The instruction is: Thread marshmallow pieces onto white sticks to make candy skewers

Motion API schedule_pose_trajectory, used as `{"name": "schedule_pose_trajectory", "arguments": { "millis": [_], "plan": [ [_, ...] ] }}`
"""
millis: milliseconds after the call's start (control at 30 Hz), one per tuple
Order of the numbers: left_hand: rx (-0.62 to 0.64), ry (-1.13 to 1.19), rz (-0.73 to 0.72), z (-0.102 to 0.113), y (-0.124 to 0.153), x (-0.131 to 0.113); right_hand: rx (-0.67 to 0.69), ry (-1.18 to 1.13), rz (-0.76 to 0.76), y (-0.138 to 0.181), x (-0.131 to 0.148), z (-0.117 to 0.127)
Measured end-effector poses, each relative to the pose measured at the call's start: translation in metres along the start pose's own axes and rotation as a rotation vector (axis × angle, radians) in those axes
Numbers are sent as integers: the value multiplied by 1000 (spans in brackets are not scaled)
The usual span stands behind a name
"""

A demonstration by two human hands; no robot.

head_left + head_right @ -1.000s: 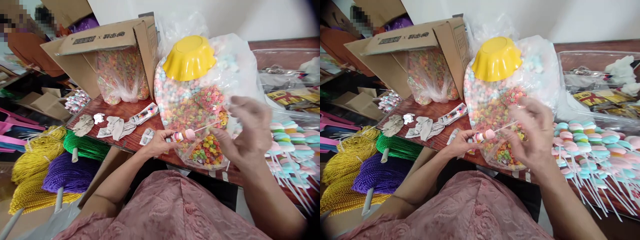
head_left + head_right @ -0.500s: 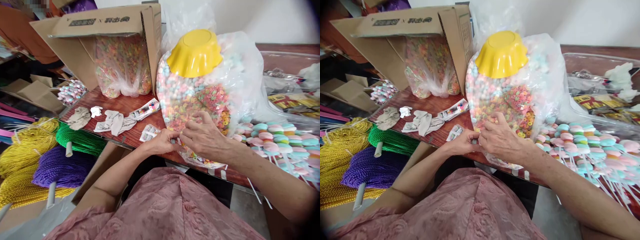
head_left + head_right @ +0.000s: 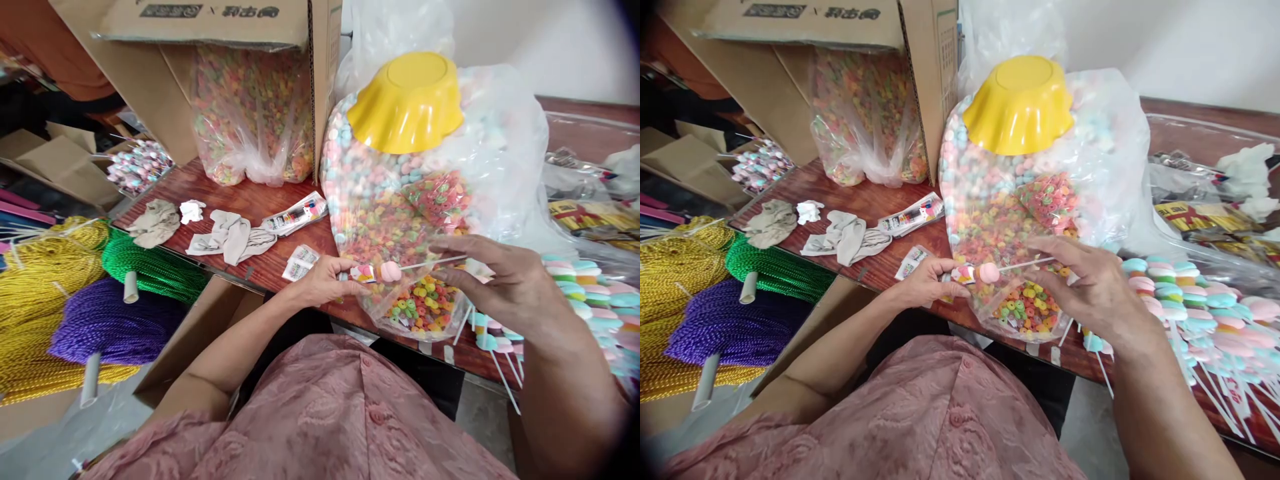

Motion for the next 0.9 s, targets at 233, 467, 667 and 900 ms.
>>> {"name": "schedule_pose_trajectory", "arguments": {
  "millis": [233, 467, 667, 900],
  "plan": [
    [48, -206, -61, -6, 2, -18, 5, 128, 141, 1, 16, -21],
    [32, -276, -38, -4, 7, -18, 210, 378, 278, 5, 32, -45],
    [12, -519, -173, -12, 7, -27, 297, 448, 169, 13, 26, -67],
    [15, -573, -280, -22, 7, -45, 332, 329, 50, 19, 10, -88]
  ]
}}
Point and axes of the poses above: each hand's wrist, its own y-axis away from the middle knuckle, its own z-axis out of the back of the hand, x = y × z, the point moved 7 cm from there along -y, towards the middle knuckle, and after that the axes turned 15 degrees about -y, right-handed, at the moved point
